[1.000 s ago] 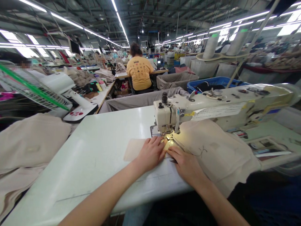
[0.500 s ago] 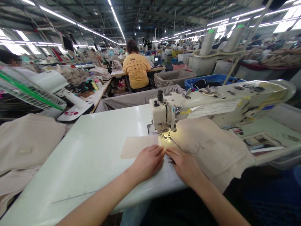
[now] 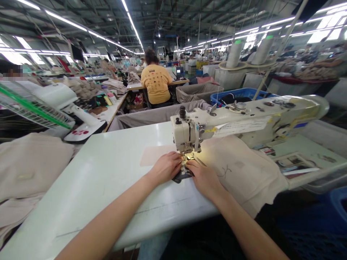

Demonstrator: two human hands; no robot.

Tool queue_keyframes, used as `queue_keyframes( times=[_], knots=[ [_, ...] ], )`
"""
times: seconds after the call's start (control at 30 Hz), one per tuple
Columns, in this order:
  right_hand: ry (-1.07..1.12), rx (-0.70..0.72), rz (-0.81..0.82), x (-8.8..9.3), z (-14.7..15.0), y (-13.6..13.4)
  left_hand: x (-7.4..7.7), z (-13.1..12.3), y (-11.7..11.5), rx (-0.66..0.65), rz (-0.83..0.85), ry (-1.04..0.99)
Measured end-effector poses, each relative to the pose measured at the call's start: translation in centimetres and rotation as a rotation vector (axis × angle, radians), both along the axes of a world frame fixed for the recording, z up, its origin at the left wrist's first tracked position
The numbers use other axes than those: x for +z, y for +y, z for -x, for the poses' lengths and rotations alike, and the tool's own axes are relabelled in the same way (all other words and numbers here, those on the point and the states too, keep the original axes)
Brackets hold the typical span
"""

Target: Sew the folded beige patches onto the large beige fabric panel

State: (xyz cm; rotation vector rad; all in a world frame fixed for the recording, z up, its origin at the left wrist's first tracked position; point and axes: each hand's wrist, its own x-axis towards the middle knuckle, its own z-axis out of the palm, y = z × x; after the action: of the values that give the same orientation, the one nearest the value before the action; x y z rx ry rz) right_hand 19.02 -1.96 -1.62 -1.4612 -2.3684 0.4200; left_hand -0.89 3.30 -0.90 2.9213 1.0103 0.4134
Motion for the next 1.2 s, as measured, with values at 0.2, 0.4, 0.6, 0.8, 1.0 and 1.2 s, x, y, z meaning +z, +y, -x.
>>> queue_keyframes(
  times=[0.2,0.4,0.6,0.8,1.0,1.2],
  knots=[
    [0.005,-0.076,-0.041,-1.3,0.0,-2.1,-0.9,0.3,-0.2,0.029,-0.016,-0.067],
    [-0.001,-0.1,-0.101,-2.3,0.1,-3.0,-1.8,0.6,-0.7,0.096,-0.029,-0.11],
    [0.012,-0.1,-0.133,-2.5,0.1,-2.8,-1.5,0.7,-0.6,0.072,-0.039,-0.062],
    [0.009,-0.108,-0.141,-2.7,0.2,-2.9,-1.6,0.8,-0.3,0.07,-0.043,-0.043],
    [0.025,-0.108,-0.134,-2.6,0.2,-2.9,-1.4,0.7,-0.3,0.109,-0.023,-0.042],
    [0.125,-0.106,-0.099,-1.7,-0.2,-2.9,0.3,-0.5,-3.3,0.2,0.002,0.071]
  ],
)
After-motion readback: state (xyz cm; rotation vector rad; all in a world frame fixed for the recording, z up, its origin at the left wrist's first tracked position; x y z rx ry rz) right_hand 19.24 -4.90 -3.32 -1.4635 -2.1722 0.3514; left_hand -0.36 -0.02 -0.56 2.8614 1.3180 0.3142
